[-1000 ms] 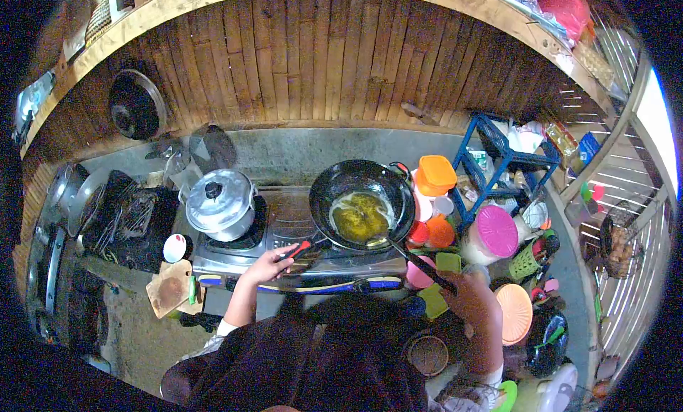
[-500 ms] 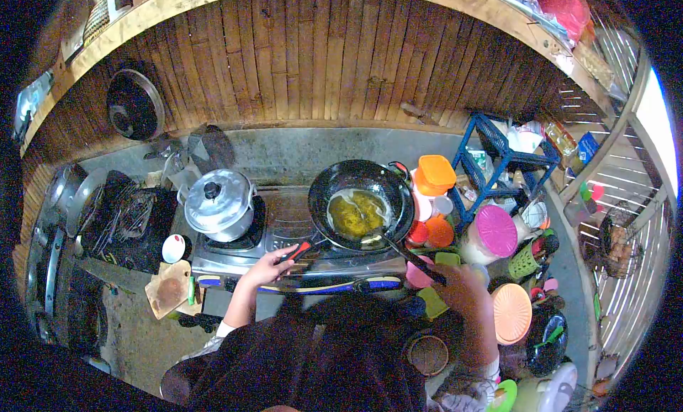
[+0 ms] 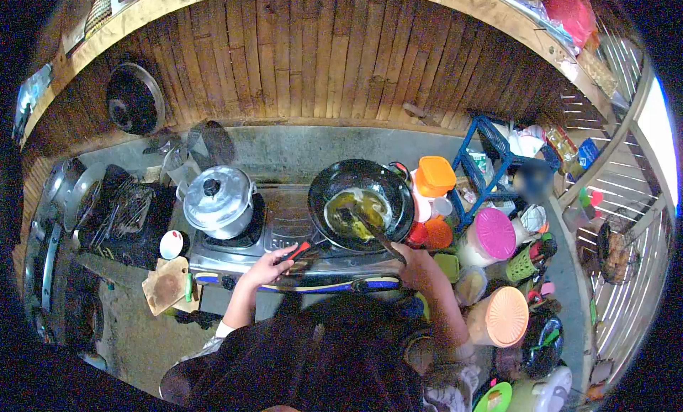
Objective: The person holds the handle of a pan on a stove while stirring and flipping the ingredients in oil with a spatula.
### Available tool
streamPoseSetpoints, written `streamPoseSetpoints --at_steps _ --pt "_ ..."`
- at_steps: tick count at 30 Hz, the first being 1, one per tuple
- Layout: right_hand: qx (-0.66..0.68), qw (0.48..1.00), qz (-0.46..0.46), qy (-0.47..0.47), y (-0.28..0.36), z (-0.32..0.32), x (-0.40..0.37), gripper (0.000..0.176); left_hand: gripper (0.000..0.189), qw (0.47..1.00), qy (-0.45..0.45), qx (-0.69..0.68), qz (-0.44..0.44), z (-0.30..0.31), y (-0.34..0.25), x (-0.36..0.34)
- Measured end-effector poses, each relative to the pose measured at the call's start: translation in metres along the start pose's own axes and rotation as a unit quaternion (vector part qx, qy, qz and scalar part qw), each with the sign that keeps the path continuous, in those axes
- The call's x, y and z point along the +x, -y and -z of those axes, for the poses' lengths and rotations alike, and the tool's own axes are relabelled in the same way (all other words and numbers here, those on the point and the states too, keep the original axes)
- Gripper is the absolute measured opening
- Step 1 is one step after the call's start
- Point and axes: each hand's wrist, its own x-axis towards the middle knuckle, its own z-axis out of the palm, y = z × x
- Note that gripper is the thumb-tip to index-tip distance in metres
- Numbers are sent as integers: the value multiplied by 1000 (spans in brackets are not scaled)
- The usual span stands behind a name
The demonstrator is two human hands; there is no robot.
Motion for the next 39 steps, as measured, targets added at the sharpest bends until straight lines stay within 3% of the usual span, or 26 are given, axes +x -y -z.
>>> streamPoseSetpoints --at_steps 3,6,12,19,21,24,34,37,39 --pt "43 995 63 -60 -7 -24 19 41 48 1000 -2 -5 27 0 -8 -4" --pt "57 995 25 -76 -22 -46 38 41 48 999 4 4 33 0 -7 -3" --pt "28 993 40 -105 -32 -48 38 44 45 999 6 -16 28 0 1 1" --pt "5 993 34 -110 -22 -21 1 39 46 1000 11 -3 25 0 3 3" --pt "48 996 -44 -60 -18 -10 -10 39 49 999 12 -2 30 1 1 2" --pt "16 996 -76 -32 -4 11 -30 38 48 999 16 0 28 1 1 2" --pt "-46 998 -35 -17 17 63 -73 29 45 999 7 25 29 0 -1 1" --pt "-86 991 -98 -3 27 77 -82 36 45 1000 5 25 16 -1 1 1" --pt "-39 996 -65 -47 30 82 -90 36 45 1000 10 27 11 -1 1 1"
